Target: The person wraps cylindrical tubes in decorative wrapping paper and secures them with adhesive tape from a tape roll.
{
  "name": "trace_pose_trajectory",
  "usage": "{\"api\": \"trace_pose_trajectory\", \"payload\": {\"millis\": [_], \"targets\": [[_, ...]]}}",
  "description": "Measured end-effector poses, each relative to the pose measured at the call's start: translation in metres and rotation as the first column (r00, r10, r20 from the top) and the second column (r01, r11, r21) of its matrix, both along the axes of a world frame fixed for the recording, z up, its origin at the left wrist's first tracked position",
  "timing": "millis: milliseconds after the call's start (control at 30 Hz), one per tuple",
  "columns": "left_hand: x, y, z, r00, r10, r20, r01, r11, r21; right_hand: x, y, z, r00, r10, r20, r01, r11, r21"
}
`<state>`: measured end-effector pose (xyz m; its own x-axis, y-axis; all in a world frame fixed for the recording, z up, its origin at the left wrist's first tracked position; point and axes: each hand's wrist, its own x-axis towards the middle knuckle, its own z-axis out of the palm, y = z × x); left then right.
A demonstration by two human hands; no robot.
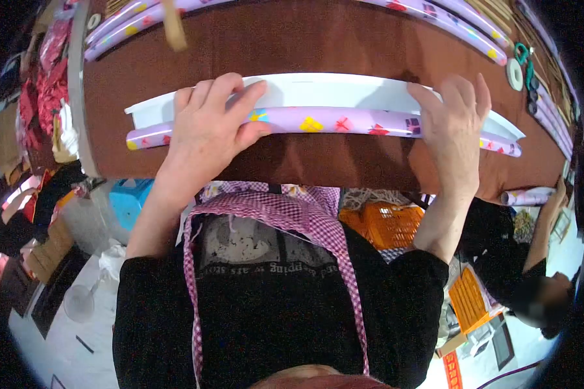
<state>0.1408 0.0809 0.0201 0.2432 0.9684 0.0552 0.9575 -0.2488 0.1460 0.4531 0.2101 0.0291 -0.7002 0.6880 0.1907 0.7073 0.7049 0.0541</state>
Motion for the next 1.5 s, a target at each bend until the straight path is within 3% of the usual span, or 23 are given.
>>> {"api": "trace_pose_trajectory", "payload": {"millis": [333, 833, 1233, 1500], "targets": [[0.005, 0.012, 0.008, 0.999, -0.033, 0.013, 0.034, 0.998, -0.062, -0.003, -0.004, -0.002, 0.998, -0.024, -0.049, 0.024, 1.0, -0.015], [0.033, 0.044, 0.002, 0.97, -0.243, -0.016, 0.243, 0.968, 0.053, 0.001, -0.006, -0.003, 0.996, -0.029, -0.085, 0.027, 0.999, -0.03], [0.101, 0.084, -0.011, 0.926, -0.375, 0.036, 0.365, 0.918, 0.156, 0.005, -0.002, -0.012, 0.99, 0.006, -0.143, -0.002, 1.0, 0.024], [0.1, 0.057, -0.006, 0.955, -0.283, 0.093, 0.265, 0.95, 0.166, 0.002, -0.001, -0.014, 0.987, 0.037, -0.157, -0.024, 0.996, 0.084]]}}
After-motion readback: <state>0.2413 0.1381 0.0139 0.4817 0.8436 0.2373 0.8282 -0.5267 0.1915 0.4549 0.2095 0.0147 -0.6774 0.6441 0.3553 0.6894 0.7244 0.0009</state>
